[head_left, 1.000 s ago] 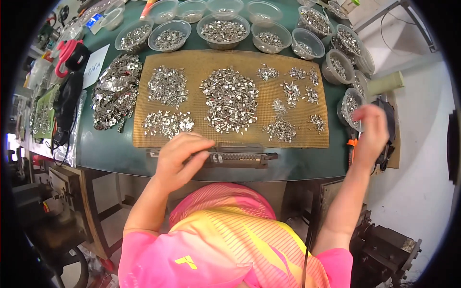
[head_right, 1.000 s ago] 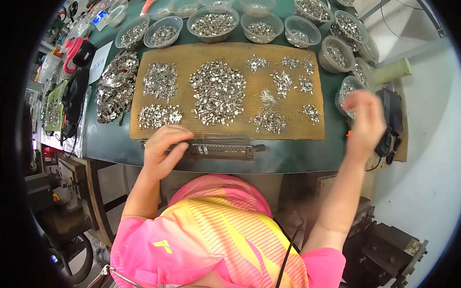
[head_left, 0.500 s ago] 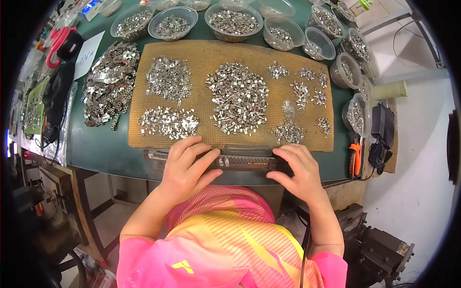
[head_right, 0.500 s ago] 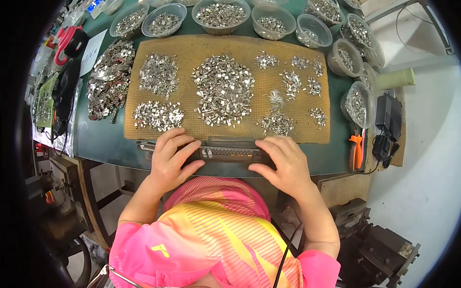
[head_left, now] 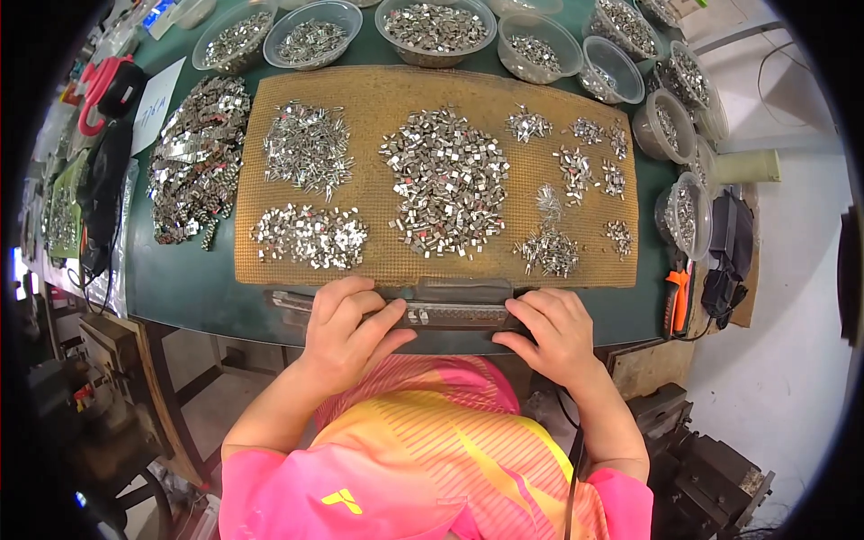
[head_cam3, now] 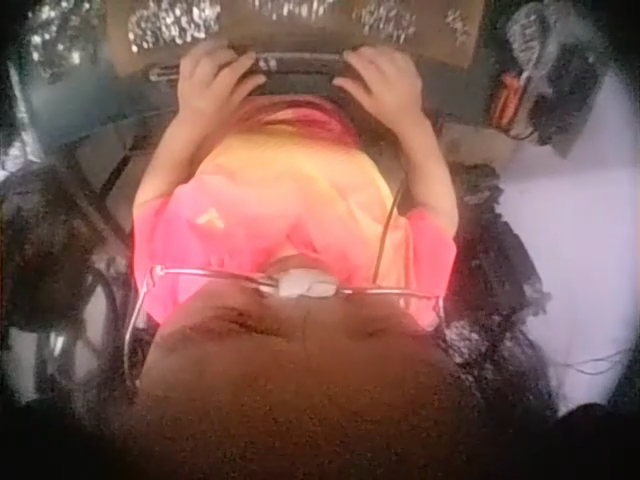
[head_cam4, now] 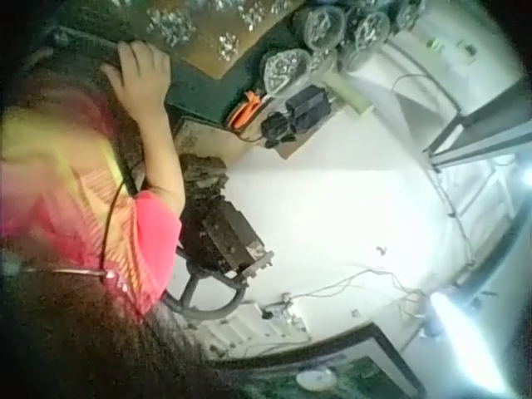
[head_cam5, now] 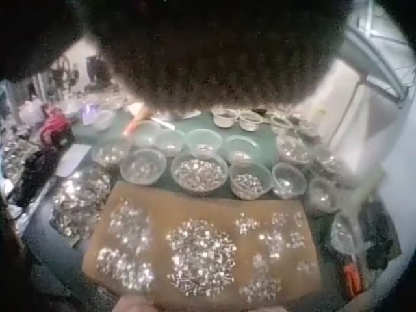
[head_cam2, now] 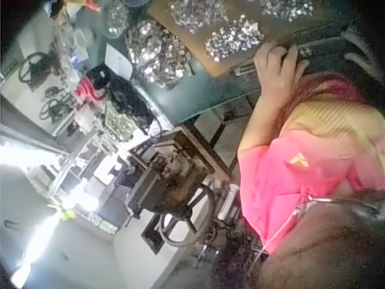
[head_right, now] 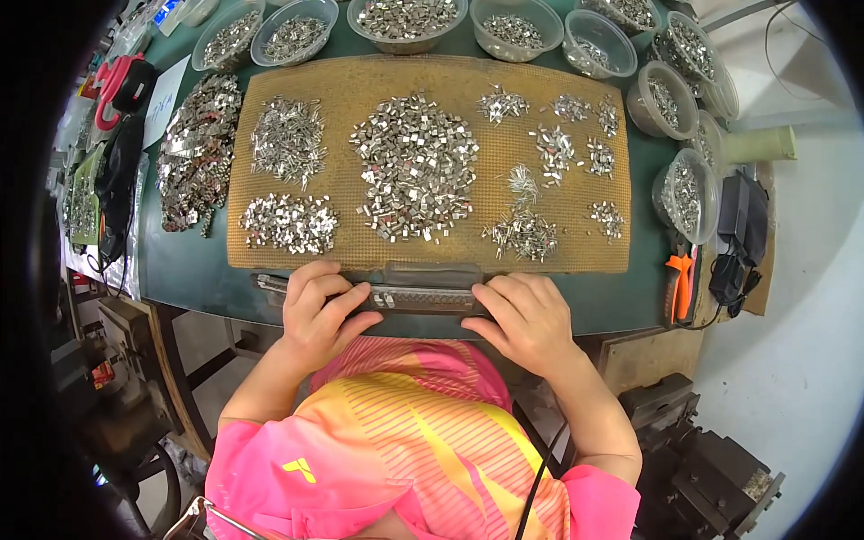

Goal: The person handles small metal components on a mat, caps a thermos bottle and sets it aside, and inserts the metal pieces into a metal fixture by hand.

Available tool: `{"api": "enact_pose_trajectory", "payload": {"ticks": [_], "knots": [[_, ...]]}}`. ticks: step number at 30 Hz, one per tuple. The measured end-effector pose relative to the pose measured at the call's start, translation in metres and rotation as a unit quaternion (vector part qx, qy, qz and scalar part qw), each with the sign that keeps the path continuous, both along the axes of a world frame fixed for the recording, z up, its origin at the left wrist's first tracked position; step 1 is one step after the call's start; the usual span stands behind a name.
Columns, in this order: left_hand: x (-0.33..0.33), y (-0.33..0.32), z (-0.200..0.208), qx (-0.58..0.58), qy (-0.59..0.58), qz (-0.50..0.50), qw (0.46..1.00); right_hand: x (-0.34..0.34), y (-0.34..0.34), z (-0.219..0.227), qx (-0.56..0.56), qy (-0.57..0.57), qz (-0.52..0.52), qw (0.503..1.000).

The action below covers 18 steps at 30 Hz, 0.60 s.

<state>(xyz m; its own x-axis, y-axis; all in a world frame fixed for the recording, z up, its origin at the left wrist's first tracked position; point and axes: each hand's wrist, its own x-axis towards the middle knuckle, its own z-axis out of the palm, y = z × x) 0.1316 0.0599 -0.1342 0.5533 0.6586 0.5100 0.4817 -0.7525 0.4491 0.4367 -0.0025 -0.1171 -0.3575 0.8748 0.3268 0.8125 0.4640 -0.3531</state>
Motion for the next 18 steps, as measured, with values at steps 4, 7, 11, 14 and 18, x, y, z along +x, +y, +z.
{"api": "enact_pose_trajectory", "payload": {"ticks": [4, 7, 11, 14, 18], "knots": [[0.003, 0.001, -0.001, 0.007, -0.001, -0.004, 1.000, 0.003, 0.002, -0.004, 0.007, 0.006, 0.006, 1.000], [0.004, 0.000, 0.001, 0.008, 0.000, -0.004, 1.000, 0.004, 0.000, -0.003, 0.011, 0.009, 0.007, 1.000], [0.000, -0.003, 0.008, 0.009, 0.006, -0.001, 1.000, 0.001, -0.002, 0.002, 0.012, 0.018, 0.007, 1.000], [-0.002, -0.004, 0.017, -0.004, 0.021, 0.010, 1.000, -0.002, 0.000, 0.008, -0.002, 0.028, 0.001, 1.000], [-0.006, -0.004, 0.027, -0.016, 0.038, 0.019, 0.999, -0.002, 0.008, 0.021, -0.035, 0.053, 0.022, 0.998]]}}
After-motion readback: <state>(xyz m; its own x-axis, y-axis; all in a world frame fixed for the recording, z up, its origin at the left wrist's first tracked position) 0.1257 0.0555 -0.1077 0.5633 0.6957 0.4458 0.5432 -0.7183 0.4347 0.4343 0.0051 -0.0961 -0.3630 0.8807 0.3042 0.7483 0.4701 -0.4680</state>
